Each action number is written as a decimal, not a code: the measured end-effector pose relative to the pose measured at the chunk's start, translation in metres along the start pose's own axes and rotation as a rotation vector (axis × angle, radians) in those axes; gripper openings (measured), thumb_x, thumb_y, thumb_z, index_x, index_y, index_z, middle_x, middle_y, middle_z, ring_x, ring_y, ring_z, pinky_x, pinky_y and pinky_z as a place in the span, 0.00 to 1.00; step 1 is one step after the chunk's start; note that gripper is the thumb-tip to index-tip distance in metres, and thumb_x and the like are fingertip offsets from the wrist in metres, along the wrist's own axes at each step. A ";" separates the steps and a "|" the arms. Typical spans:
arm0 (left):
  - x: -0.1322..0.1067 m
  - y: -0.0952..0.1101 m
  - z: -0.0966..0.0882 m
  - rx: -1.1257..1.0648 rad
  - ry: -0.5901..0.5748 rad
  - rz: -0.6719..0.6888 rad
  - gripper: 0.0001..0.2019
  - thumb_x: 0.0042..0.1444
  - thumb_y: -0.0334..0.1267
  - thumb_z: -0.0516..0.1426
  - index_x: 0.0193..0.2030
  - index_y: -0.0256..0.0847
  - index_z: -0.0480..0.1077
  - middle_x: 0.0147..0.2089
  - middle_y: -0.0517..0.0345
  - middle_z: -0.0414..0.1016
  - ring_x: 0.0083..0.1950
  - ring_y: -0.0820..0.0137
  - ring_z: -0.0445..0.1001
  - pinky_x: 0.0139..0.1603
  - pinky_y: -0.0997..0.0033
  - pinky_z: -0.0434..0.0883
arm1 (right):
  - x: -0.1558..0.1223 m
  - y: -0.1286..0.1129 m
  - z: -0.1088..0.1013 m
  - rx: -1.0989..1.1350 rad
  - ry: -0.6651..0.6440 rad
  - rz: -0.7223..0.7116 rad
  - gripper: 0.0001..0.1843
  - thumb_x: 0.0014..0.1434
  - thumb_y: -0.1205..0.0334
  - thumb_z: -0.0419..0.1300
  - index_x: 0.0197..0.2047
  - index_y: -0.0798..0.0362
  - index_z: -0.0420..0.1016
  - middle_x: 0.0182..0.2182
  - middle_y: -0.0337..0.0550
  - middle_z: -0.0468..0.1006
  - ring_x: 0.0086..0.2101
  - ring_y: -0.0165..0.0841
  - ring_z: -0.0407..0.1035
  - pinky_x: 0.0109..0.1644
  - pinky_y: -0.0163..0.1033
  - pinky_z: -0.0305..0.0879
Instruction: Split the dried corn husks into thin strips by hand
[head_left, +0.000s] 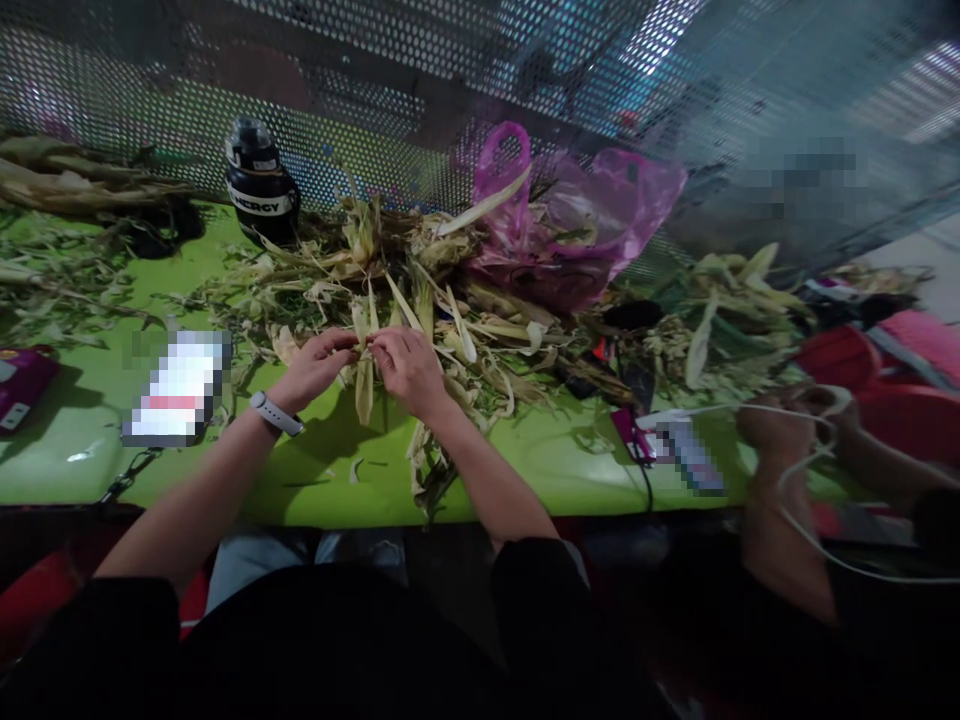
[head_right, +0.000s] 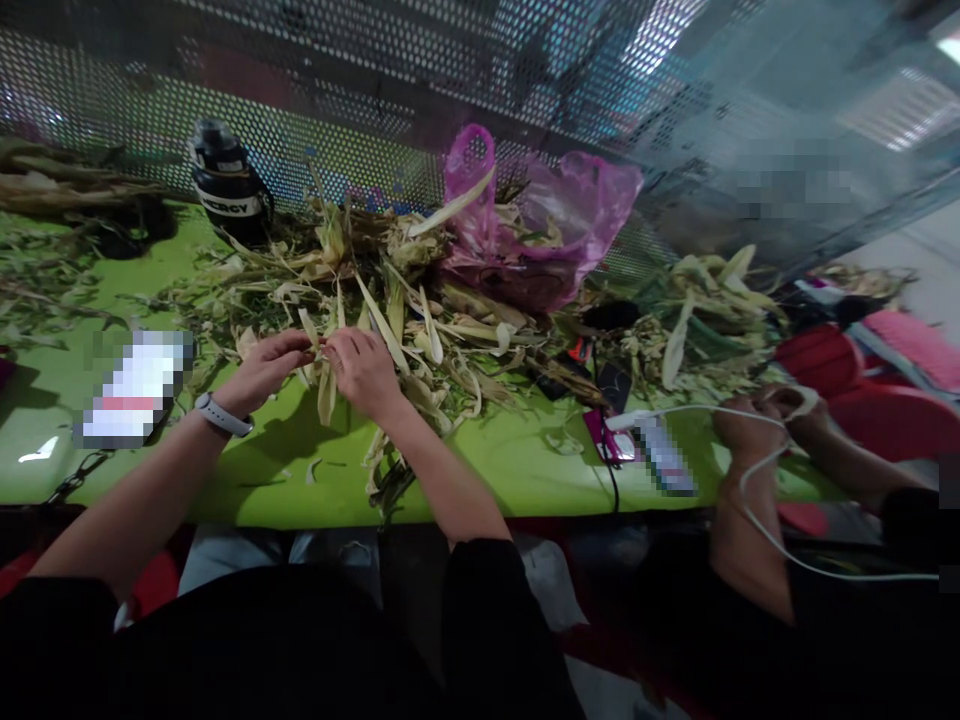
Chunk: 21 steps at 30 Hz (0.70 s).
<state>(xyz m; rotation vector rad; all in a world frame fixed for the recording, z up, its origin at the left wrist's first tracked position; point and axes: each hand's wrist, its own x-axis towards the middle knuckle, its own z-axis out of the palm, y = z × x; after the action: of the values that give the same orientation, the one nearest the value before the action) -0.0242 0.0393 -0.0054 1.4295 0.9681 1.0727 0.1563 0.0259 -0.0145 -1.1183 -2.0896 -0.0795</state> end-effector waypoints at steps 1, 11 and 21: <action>-0.001 0.001 0.000 -0.001 0.004 0.002 0.03 0.47 0.36 0.61 0.30 0.41 0.76 0.34 0.58 0.71 0.41 0.67 0.69 0.48 0.67 0.69 | -0.001 0.001 0.002 0.027 0.005 0.036 0.15 0.71 0.54 0.47 0.41 0.51 0.71 0.41 0.50 0.77 0.45 0.38 0.71 0.52 0.46 0.67; -0.005 0.009 0.005 -0.204 -0.070 -0.070 0.10 0.48 0.35 0.62 0.38 0.40 0.76 0.38 0.57 0.75 0.42 0.69 0.73 0.53 0.63 0.72 | -0.005 -0.001 0.008 0.523 -0.078 0.406 0.18 0.67 0.42 0.50 0.40 0.50 0.64 0.27 0.37 0.73 0.25 0.29 0.69 0.30 0.35 0.65; -0.002 -0.010 0.007 -0.073 0.017 0.090 0.19 0.52 0.42 0.65 0.49 0.39 0.71 0.41 0.56 0.76 0.40 0.71 0.74 0.43 0.70 0.71 | -0.007 0.003 0.024 0.832 -0.048 0.642 0.22 0.63 0.38 0.55 0.46 0.48 0.65 0.28 0.35 0.69 0.24 0.27 0.64 0.27 0.33 0.63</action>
<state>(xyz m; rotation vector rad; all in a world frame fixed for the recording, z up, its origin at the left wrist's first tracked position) -0.0181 0.0369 -0.0162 1.4176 0.8747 1.1758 0.1465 0.0322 -0.0370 -1.1658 -1.4417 1.0261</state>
